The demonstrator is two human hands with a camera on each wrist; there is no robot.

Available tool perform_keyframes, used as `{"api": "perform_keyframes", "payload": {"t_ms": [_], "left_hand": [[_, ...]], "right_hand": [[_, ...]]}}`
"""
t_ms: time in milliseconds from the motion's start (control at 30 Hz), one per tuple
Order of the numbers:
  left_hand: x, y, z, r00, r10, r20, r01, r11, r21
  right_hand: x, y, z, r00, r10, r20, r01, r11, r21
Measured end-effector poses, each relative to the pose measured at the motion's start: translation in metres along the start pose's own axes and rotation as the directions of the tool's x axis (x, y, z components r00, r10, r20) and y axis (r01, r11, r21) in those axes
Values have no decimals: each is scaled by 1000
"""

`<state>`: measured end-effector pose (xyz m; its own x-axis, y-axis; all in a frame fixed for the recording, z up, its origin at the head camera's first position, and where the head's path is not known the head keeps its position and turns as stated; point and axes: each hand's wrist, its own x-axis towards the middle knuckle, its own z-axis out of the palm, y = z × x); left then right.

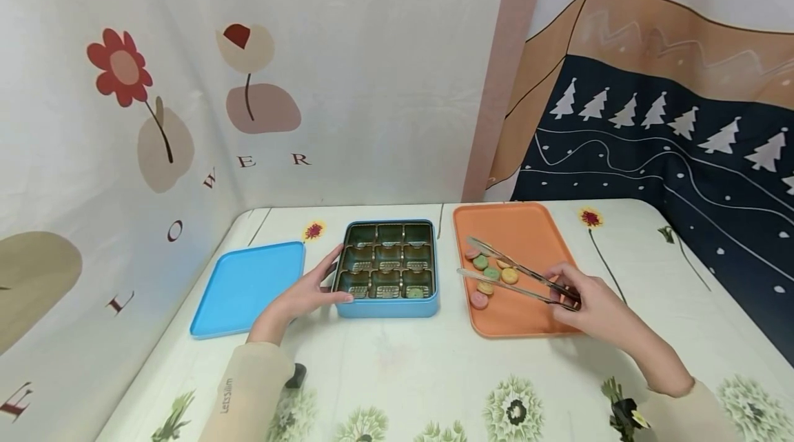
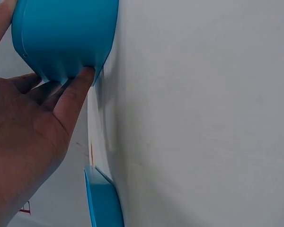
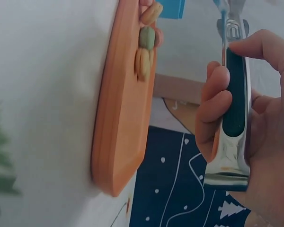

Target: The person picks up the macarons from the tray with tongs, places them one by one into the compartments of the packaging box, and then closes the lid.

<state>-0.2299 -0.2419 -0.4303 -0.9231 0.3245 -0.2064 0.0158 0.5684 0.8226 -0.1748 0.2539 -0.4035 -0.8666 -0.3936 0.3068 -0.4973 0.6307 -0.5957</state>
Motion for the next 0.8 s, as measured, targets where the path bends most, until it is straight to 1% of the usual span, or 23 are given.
{"api": "perform_keyframes", "payload": {"t_ms": [267,567,800], "left_hand": [[1,0,0,1000,6,3,-6,1000,-14],[0,-1,1,1000,-7,9,7,1000,-1],[-1,1,0,1000,0,9,0,1000,-18]], "right_hand": [[-11,8,-5,1000,1,-6,0,999,41],[-21,10,-12,999,35,-39,-37,998,-55],[-26,14,-14,996,86,-17,-87,994,-62]]}}
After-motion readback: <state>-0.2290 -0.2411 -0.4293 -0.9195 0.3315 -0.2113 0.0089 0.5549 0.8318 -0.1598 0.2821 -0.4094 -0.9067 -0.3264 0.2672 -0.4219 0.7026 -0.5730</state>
